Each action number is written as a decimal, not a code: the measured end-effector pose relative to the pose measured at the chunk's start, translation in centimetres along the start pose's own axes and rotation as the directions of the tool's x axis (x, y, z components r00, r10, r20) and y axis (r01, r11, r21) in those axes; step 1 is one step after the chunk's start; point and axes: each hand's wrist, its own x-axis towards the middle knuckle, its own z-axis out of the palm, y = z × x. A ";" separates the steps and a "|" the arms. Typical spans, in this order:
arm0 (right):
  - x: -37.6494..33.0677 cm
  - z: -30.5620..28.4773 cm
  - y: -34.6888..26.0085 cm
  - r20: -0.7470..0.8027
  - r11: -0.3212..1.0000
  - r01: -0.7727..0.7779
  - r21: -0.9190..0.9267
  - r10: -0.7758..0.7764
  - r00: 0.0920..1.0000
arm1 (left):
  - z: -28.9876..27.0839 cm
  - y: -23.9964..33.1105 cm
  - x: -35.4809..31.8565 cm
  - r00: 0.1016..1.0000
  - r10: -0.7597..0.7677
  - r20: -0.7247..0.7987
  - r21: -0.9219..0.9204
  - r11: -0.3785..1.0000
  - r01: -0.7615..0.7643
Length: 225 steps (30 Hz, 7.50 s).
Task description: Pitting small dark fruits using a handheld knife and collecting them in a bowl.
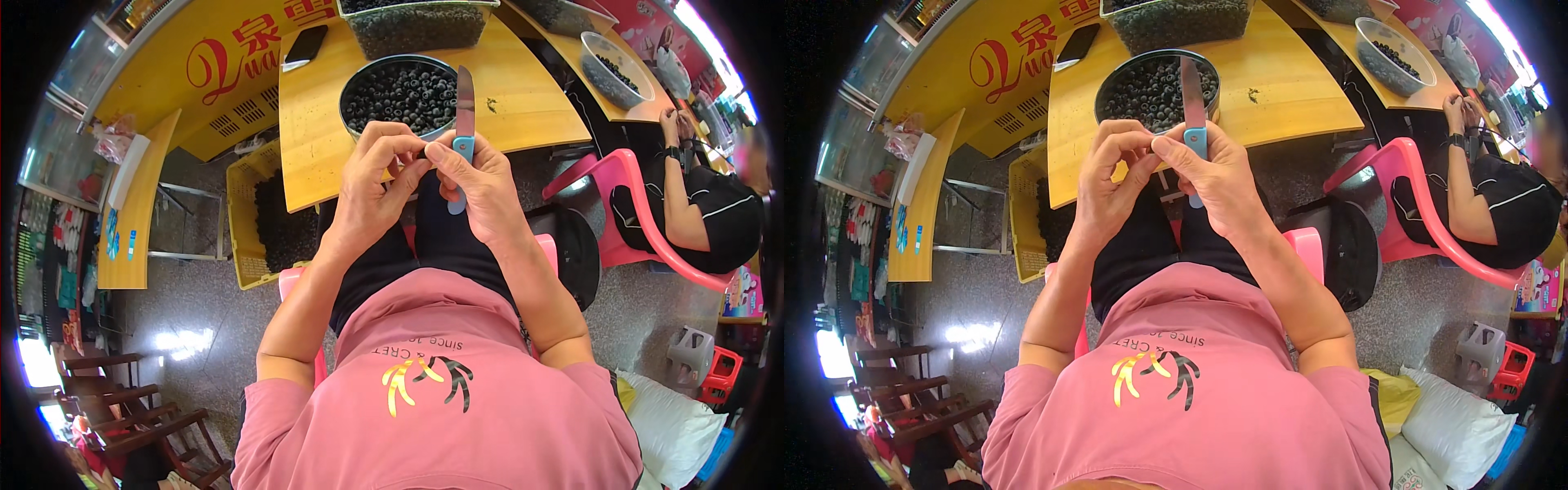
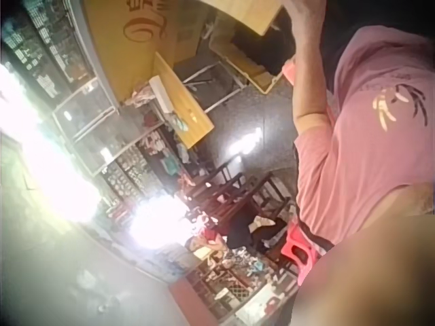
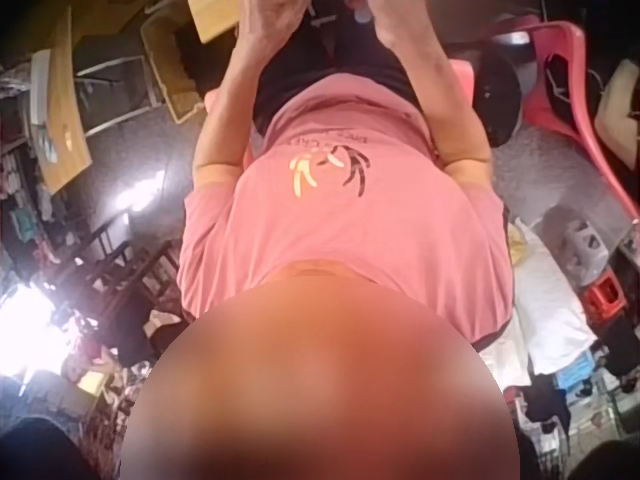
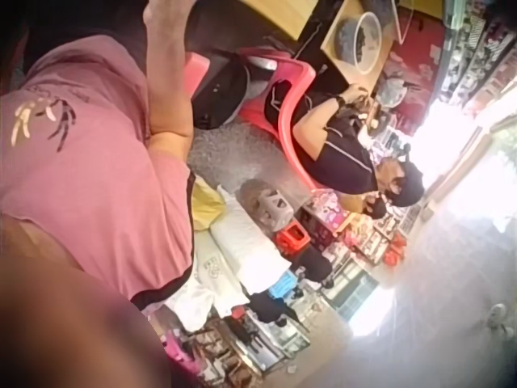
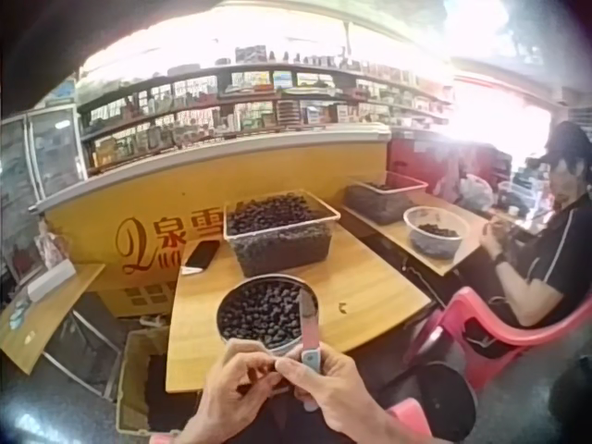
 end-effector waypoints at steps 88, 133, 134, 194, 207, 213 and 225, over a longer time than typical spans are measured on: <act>0.8 -4.8 -1.7 -0.162 0.942 0.151 -0.301 -0.206 0.965 | -16.2 -7.4 -4.2 0.922 -0.191 -0.337 0.577 0.732 0.363; 0.6 -0.6 0.6 -0.006 0.999 -0.015 0.035 0.015 1.000 | -0.2 -0.6 0.2 0.983 -0.185 0.014 -0.145 0.972 0.185; 0.6 -0.7 0.5 -0.005 1.000 -0.018 0.001 0.018 1.000 | -0.4 -0.3 0.3 0.993 -0.103 0.053 -0.045 0.993 0.106; 1.2 -2.3 0.0 0.390 -0.008 0.479 -0.878 -0.594 0.704 | 0.9 1.5 -1.9 0.934 -0.358 0.019 -0.632 0.719 0.289; -1.5 1.0 -0.5 0.084 0.996 -0.077 -0.033 0.080 0.993 | 0.9 1.2 -2.6 0.979 -0.177 -0.105 -0.449 0.887 0.112; -1.4 1.6 1.2 0.095 0.990 -0.122 -0.077 0.129 0.987 | -1.3 1.0 -4.5 0.959 -0.265 -0.099 -0.307 0.925 0.223; 1.1 -4.6 -1.7 -0.177 0.943 0.137 -0.304 -0.197 0.964 | -13.0 -7.0 -1.3 0.977 -0.113 -0.183 0.571 0.796 0.199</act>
